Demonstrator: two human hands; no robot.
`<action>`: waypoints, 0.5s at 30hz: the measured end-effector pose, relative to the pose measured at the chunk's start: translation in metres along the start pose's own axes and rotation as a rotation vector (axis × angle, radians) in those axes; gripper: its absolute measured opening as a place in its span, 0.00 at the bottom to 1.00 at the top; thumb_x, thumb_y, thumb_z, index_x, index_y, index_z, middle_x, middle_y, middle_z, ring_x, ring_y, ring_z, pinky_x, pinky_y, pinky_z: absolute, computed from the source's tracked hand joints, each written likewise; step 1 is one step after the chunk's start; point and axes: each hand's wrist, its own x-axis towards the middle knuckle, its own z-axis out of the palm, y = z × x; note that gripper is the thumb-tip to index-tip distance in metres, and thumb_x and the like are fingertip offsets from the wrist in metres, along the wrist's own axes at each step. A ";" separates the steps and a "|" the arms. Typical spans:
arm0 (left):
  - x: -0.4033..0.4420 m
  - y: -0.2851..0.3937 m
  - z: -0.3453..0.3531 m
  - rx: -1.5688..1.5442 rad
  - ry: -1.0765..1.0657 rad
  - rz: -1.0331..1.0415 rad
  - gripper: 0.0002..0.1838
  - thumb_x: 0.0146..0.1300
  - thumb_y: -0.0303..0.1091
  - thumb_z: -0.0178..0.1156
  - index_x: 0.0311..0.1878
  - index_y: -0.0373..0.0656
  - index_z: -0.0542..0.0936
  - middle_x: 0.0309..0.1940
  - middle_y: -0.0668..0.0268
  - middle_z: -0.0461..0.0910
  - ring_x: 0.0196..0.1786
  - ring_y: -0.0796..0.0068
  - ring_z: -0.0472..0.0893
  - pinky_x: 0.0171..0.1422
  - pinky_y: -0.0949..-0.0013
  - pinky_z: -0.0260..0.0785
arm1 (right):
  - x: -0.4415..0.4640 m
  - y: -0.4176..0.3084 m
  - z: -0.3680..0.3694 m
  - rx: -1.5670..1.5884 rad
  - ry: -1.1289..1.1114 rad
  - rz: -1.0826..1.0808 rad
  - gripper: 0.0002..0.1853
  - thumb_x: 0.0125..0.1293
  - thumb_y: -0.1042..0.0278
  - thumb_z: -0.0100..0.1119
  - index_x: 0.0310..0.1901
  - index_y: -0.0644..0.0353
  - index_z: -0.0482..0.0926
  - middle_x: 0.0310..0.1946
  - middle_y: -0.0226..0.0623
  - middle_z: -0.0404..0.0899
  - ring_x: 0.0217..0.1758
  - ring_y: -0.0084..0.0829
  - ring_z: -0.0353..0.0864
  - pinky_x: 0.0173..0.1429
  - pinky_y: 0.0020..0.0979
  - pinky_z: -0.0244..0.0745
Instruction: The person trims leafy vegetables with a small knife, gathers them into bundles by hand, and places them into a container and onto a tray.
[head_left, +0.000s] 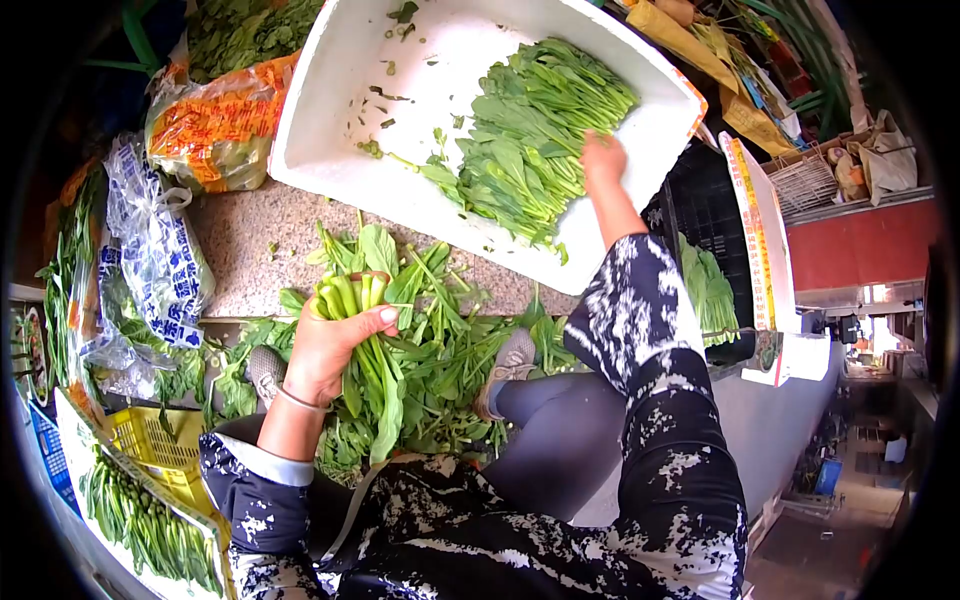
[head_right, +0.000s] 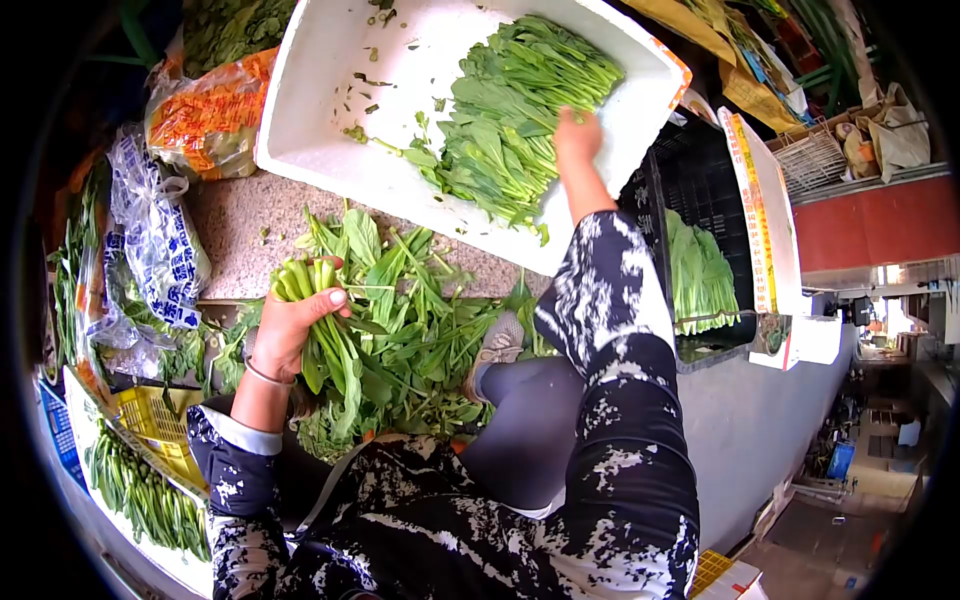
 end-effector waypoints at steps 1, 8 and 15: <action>0.002 0.002 0.002 0.013 0.027 -0.004 0.17 0.51 0.22 0.63 0.46 0.35 0.74 0.28 0.66 0.77 0.28 0.75 0.78 0.34 0.75 0.71 | 0.010 -0.009 -0.004 0.025 0.016 0.137 0.24 0.58 0.54 0.60 0.45 0.70 0.73 0.20 0.35 0.75 0.13 0.24 0.66 0.18 0.27 0.62; 0.010 -0.001 0.002 0.017 0.061 -0.032 0.17 0.51 0.23 0.63 0.45 0.34 0.74 0.28 0.66 0.78 0.28 0.75 0.79 0.35 0.75 0.72 | 0.027 -0.053 -0.021 0.137 -0.121 0.611 0.17 0.62 0.56 0.55 0.25 0.63 0.72 0.17 0.36 0.75 0.09 0.27 0.63 0.12 0.33 0.56; 0.008 -0.002 0.002 0.010 0.057 -0.011 0.14 0.52 0.22 0.62 0.43 0.35 0.75 0.28 0.66 0.78 0.29 0.74 0.79 0.35 0.74 0.72 | 0.012 -0.053 -0.028 0.381 -0.077 0.560 0.08 0.59 0.68 0.58 0.35 0.61 0.71 0.22 0.38 0.77 0.15 0.25 0.71 0.13 0.25 0.57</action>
